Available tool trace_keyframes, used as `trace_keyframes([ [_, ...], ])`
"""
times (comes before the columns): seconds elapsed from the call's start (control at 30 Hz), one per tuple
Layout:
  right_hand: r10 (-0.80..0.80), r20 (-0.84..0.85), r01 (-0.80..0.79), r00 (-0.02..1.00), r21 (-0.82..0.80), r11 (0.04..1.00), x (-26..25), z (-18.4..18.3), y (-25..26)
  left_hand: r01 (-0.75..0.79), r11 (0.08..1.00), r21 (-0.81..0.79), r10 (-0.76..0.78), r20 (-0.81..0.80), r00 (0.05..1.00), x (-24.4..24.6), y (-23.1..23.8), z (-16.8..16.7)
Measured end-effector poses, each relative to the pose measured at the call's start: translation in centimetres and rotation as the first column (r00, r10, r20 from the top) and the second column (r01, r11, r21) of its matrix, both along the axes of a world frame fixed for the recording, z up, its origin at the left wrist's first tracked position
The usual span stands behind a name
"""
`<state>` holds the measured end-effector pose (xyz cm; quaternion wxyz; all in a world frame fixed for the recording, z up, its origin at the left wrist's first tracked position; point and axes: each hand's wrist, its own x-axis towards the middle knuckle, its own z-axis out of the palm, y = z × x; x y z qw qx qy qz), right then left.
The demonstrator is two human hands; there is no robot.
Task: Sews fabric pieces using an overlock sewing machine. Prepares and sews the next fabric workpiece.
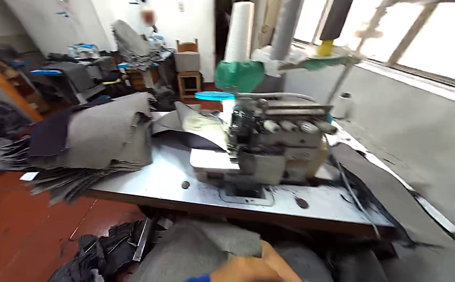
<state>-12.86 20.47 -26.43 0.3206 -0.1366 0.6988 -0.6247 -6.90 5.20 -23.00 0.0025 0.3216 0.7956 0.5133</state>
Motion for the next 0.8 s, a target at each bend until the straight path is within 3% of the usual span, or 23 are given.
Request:
trace_keyframes([
  [0.07, 0.208, -0.232, -0.214, 0.950, -0.001, 0.977, -0.5, 3.5, -1.2, -0.267, 0.961, 0.077, 0.267, 0.014, 0.964, -0.9, -8.2, 0.2],
  [0.1, 0.331, -0.338, -0.340, 0.881, 0.037, 0.940, -0.5, 5.7, -1.4, -0.315, 0.946, 0.080, 0.313, 0.036, 0.949, -1.2, -12.1, -0.6],
  [0.2, 0.576, -0.547, -0.610, 0.607, 0.143, 0.779, -1.4, 11.7, -2.7, -0.189, 0.981, -0.043, 0.194, 0.170, 0.966, -1.1, -18.0, -2.1],
  [0.27, 0.600, -0.601, -0.639, 0.528, 0.185, 0.747, -2.7, 13.7, -3.7, -0.166, 0.977, -0.131, 0.187, 0.170, 0.968, -1.2, -18.5, -1.9],
  [0.4, 0.588, -0.603, -0.611, 0.539, 0.201, 0.766, -5.5, 15.4, -3.7, -0.170, 0.976, -0.138, 0.188, 0.130, 0.974, -0.2, -21.0, -1.0],
  [0.5, 0.534, -0.625, -0.611, 0.570, 0.112, 0.784, -6.7, 14.5, -2.4, -0.202, 0.866, -0.457, 0.344, 0.251, 0.905, 3.7, -25.0, 2.4],
  [0.57, 0.462, -0.656, -0.594, 0.597, 0.026, 0.804, -7.0, 13.8, -2.2, -0.184, 0.781, -0.597, 0.433, 0.304, 0.849, 5.0, -28.1, 8.1],
  [0.63, 0.310, -0.670, -0.496, 0.674, -0.100, 0.863, -7.0, 13.6, -3.1, -0.271, 0.652, -0.708, 0.479, 0.108, 0.871, 4.5, -30.2, 17.0],
  [0.7, 0.071, -0.671, -0.320, 0.738, -0.255, 0.913, -7.0, 13.7, -5.7, -0.452, 0.380, -0.807, 0.515, -0.221, 0.828, 2.2, -29.8, 26.4],
  [0.73, -0.056, -0.644, -0.219, 0.763, -0.339, 0.915, -6.9, 13.7, -7.7, -0.587, 0.241, -0.773, 0.478, -0.431, 0.765, 0.6, -30.1, 29.1],
  [0.77, -0.170, -0.592, -0.120, 0.788, -0.418, 0.901, -6.8, 13.5, -9.8, -0.744, 0.171, -0.646, 0.387, -0.651, 0.654, -1.4, -30.9, 30.1],
  [0.8, -0.256, -0.523, -0.023, 0.813, -0.469, 0.883, -6.7, 13.1, -11.8, -0.874, 0.182, -0.450, 0.288, -0.826, 0.485, -4.0, -31.3, 29.5],
])
